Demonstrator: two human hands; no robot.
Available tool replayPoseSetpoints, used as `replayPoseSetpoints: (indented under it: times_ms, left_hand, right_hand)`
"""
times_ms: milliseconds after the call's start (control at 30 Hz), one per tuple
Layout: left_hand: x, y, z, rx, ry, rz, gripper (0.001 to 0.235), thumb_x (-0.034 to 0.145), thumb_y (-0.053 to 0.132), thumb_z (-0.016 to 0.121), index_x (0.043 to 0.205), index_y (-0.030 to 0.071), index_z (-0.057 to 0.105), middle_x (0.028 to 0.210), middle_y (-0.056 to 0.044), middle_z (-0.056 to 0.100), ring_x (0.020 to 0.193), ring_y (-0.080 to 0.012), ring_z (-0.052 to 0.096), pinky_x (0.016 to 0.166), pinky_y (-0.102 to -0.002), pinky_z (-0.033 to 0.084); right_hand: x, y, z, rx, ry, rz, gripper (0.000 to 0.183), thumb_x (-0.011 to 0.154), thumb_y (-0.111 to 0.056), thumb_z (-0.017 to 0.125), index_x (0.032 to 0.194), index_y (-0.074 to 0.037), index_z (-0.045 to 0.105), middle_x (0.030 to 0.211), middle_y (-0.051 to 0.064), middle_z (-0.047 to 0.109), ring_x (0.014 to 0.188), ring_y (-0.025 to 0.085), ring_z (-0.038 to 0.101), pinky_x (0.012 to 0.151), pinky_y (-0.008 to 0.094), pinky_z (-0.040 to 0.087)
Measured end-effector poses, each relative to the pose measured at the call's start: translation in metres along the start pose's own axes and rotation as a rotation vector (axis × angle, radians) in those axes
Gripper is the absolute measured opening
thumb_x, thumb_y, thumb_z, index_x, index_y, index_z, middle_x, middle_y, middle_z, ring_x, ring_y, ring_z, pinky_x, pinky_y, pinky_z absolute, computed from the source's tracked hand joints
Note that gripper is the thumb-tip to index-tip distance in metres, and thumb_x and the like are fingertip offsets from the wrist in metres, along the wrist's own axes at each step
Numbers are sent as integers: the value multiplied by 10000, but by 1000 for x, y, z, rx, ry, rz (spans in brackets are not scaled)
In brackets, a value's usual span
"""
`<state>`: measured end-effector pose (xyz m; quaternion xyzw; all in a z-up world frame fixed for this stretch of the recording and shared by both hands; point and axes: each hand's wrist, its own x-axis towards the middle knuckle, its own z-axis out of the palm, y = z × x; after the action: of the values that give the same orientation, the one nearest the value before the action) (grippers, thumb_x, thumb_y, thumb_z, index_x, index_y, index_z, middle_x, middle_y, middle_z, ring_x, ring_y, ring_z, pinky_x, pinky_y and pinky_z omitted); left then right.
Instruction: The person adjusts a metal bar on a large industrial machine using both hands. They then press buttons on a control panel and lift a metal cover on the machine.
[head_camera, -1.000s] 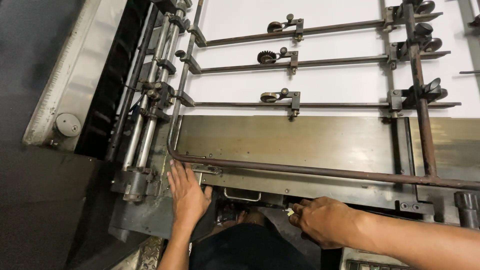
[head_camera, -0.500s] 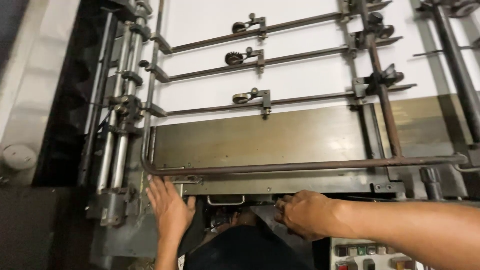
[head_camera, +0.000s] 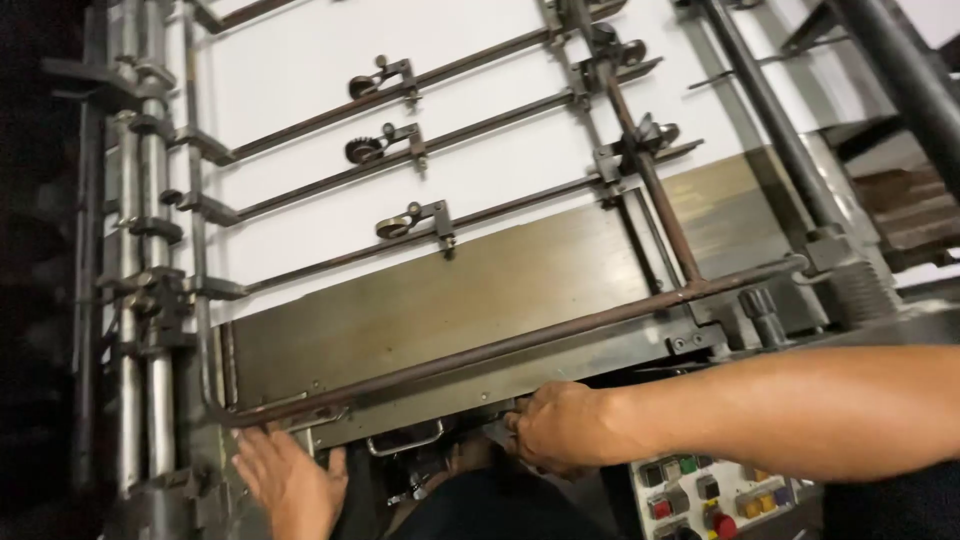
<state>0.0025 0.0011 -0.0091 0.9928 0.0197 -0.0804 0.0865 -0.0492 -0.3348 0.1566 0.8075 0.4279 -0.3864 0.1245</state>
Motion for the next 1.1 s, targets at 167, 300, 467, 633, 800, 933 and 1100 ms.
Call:
replayPoseSetpoints:
  times_ms: [167, 300, 467, 633, 800, 933, 1100]
  left_hand:
    - [11, -11, 29, 127, -55, -44, 1236, 671, 450, 883, 1556, -102, 220, 1593, -356, 230, 1560, -466, 138, 1276, -554, 109]
    - [17, -22, 55, 90, 8, -65, 1348, 620, 395, 916, 1621, -52, 132, 1622, -343, 202, 1577, -468, 143, 1297, -588, 118]
    - [17, -29, 76, -61, 100, -64, 1386, 587, 291, 942, 1654, -38, 120, 1657, -336, 185, 1580, -499, 149, 1300, -630, 141]
    - [24, -29, 72, -75, 105, -30, 1353, 598, 316, 945, 1600, -61, 118, 1618, -382, 166, 1561, -535, 142, 1280, -643, 162]
    - [22, -23, 67, -76, 77, -71, 1364, 597, 311, 931, 1628, -41, 112, 1616, -364, 181, 1547, -522, 158, 1270, -632, 172]
    - [29, -23, 65, 107, -38, -119, 1355, 668, 395, 932, 1646, -50, 105, 1619, -334, 202, 1563, -489, 164, 1287, -606, 161]
    - [23, -25, 65, 100, -21, -130, 1349, 643, 395, 938, 1614, -47, 113, 1634, -319, 178, 1581, -471, 138, 1303, -606, 130]
  right_hand:
    - [5, 1, 10, 21, -4, 36, 493, 1080, -252, 460, 1475, 20, 572, 1246, 266, 731, 1045, 381, 758, 826, 525, 597]
    - [19, 2, 30, -34, 189, -17, 487, 881, -314, 541, 1241, -5, 652, 1241, 259, 660, 1006, 388, 716, 759, 498, 591]
    - [8, -1, 20, 92, 171, 97, 528, 1111, -318, 401, 1293, 123, 628, 1008, 256, 765, 929, 395, 752, 807, 496, 592]
    - [16, 2, 29, 109, 210, 53, 502, 1074, -317, 426, 1199, 102, 673, 1007, 254, 758, 928, 405, 742, 831, 502, 581]
    - [7, 3, 15, 14, 146, -33, 413, 992, -280, 491, 1229, 10, 666, 1205, 270, 678, 1000, 408, 718, 805, 509, 578]
    - [-3, 0, -1, 17, 75, -16, 424, 951, -269, 566, 1271, -4, 654, 1291, 260, 653, 1075, 408, 698, 855, 506, 568]
    - [5, 1, 16, 12, 142, -12, 405, 968, -259, 545, 1248, 7, 666, 1232, 246, 688, 1025, 403, 722, 822, 509, 580]
